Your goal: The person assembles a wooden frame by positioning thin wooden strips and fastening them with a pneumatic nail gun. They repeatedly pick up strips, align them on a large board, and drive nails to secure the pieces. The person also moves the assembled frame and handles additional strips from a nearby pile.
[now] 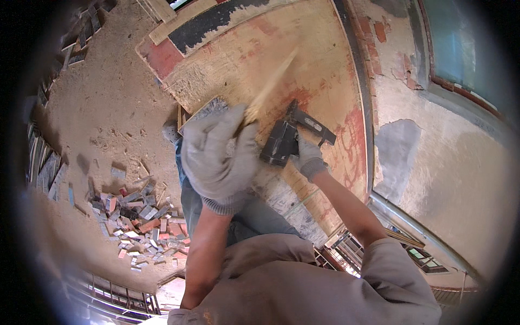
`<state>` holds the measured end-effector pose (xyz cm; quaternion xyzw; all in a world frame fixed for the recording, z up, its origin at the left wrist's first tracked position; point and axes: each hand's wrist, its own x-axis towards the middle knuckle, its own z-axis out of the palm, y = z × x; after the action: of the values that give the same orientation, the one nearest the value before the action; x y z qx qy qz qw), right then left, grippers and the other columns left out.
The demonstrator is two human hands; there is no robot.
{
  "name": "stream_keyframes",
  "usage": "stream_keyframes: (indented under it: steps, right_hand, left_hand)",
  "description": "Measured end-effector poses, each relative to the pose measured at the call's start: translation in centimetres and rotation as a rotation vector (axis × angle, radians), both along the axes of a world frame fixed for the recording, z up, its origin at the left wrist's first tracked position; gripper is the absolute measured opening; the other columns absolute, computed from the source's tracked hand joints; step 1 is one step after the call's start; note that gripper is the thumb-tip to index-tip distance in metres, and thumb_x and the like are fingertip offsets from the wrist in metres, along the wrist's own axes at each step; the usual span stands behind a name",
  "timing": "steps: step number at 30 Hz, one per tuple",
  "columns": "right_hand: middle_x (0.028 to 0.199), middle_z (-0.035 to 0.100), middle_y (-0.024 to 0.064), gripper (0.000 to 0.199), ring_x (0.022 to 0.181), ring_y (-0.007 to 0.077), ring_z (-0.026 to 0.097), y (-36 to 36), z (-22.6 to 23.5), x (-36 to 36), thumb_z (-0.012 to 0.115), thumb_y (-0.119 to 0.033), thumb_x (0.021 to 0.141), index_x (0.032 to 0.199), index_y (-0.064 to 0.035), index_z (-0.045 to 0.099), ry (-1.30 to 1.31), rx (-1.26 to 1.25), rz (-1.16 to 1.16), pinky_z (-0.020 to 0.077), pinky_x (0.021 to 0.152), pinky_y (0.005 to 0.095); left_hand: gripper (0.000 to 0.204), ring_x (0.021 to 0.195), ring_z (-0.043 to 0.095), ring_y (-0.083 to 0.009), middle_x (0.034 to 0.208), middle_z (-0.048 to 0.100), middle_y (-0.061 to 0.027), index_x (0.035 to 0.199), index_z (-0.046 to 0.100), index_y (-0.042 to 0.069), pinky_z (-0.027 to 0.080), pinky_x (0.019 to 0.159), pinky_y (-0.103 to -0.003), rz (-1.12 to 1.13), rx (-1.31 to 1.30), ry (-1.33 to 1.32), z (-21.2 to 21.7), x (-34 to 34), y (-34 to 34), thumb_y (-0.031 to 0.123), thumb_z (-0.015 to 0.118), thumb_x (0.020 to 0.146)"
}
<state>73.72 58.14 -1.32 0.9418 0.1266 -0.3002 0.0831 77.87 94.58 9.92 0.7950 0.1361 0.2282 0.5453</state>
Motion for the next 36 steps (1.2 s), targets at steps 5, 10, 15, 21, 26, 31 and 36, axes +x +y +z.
stream_keyframes:
  steps: [5, 10, 15, 21, 26, 31, 36]
  right_hand:
    - [0.112, 0.066, 0.0234, 0.068, 0.102, 0.0394, 0.065, 2.2, 2.6, 1.7, 0.074, -0.025, 0.083, 0.141, 0.0002, 0.049, -0.030, -0.059, -0.142, 0.0508, 0.091, 0.0464]
    - [0.124, 0.063, 0.0222, 0.073, 0.109, 0.0407, 0.062, 10.0, 6.1, 7.5, 0.080, -0.032, 0.082, 0.141, -0.0010, 0.051, -0.446, 0.414, 0.002, 0.0494, 0.096, 0.0502]
    - [0.142, 0.053, 0.0155, 0.086, 0.129, 0.0362, 0.051, 18.7, 5.3, 12.7, 0.087, -0.030, 0.070, 0.145, -0.0071, 0.051, -0.533, 0.482, 0.421, 0.0445, 0.106, 0.0479]
    - [0.132, 0.052, 0.0089, 0.094, 0.127, 0.0325, 0.049, 22.7, -1.7, 14.7, 0.090, -0.036, 0.059, 0.143, -0.0152, 0.054, -0.166, 0.475, 0.728, 0.0422, 0.106, 0.0485]
    - [0.124, 0.052, 0.0087, 0.090, 0.116, 0.0309, 0.052, 21.7, -5.3, 14.6, 0.089, -0.039, 0.057, 0.139, -0.0176, 0.058, -0.202, 0.523, 0.774, 0.0443, 0.101, 0.0481]
    - [0.126, 0.052, 0.0093, 0.085, 0.117, 0.0312, 0.052, 20.8, -5.6, 15.1, 0.087, -0.041, 0.063, 0.140, -0.0182, 0.058, -0.205, 0.434, 0.868, 0.0444, 0.102, 0.0486]
    - [0.128, 0.052, 0.0099, 0.084, 0.117, 0.0320, 0.053, 20.0, -5.2, 15.2, 0.085, -0.039, 0.066, 0.142, -0.0176, 0.056, -0.188, 0.347, 0.881, 0.0443, 0.102, 0.0489]
  left_hand:
    - [0.039, 0.078, 0.064, -0.0254, 0.092, 0.064, -0.0078, 0.109, 0.077, 0.015, 0.052, 0.068, -0.036, 0.008, -0.008, -0.061, 1.4, 1.7, -0.4, 0.012, 0.087, 0.072]
    - [0.033, 0.080, 0.066, -0.0264, 0.094, 0.065, -0.0083, 0.108, 0.077, 0.013, 0.054, 0.070, -0.037, 0.051, -0.067, 0.075, 1.2, 0.6, -0.5, 0.014, 0.086, 0.076]
    - [0.034, 0.079, 0.068, -0.0279, 0.091, 0.068, -0.0105, 0.109, 0.076, 0.009, 0.054, 0.071, -0.039, 0.234, -0.132, 0.272, -3.2, -3.3, 0.6, 0.013, 0.085, 0.077]
    - [0.040, 0.081, 0.069, -0.0150, 0.090, 0.070, -0.0055, 0.115, 0.075, 0.002, 0.056, 0.074, -0.030, 0.587, -0.631, 0.631, -13.7, -7.6, 1.5, 0.007, 0.085, 0.077]
    - [0.039, 0.086, 0.067, -0.0139, 0.098, 0.067, -0.0067, 0.118, 0.073, -0.002, 0.055, 0.081, -0.027, 0.734, -0.573, 0.569, -18.7, -8.0, -1.0, 0.000, 0.082, 0.080]
    - [0.037, 0.101, 0.065, -0.0176, 0.104, 0.065, -0.0098, 0.120, 0.071, -0.005, 0.053, 0.089, -0.028, 0.751, -0.558, 0.542, -19.4, -8.1, -2.7, -0.002, 0.078, 0.083]
    - [0.034, 0.103, 0.064, -0.0202, 0.108, 0.066, -0.0116, 0.119, 0.070, -0.008, 0.052, 0.092, -0.031, 0.720, -0.493, 0.542, -19.2, -8.0, -3.8, -0.002, 0.076, 0.086]
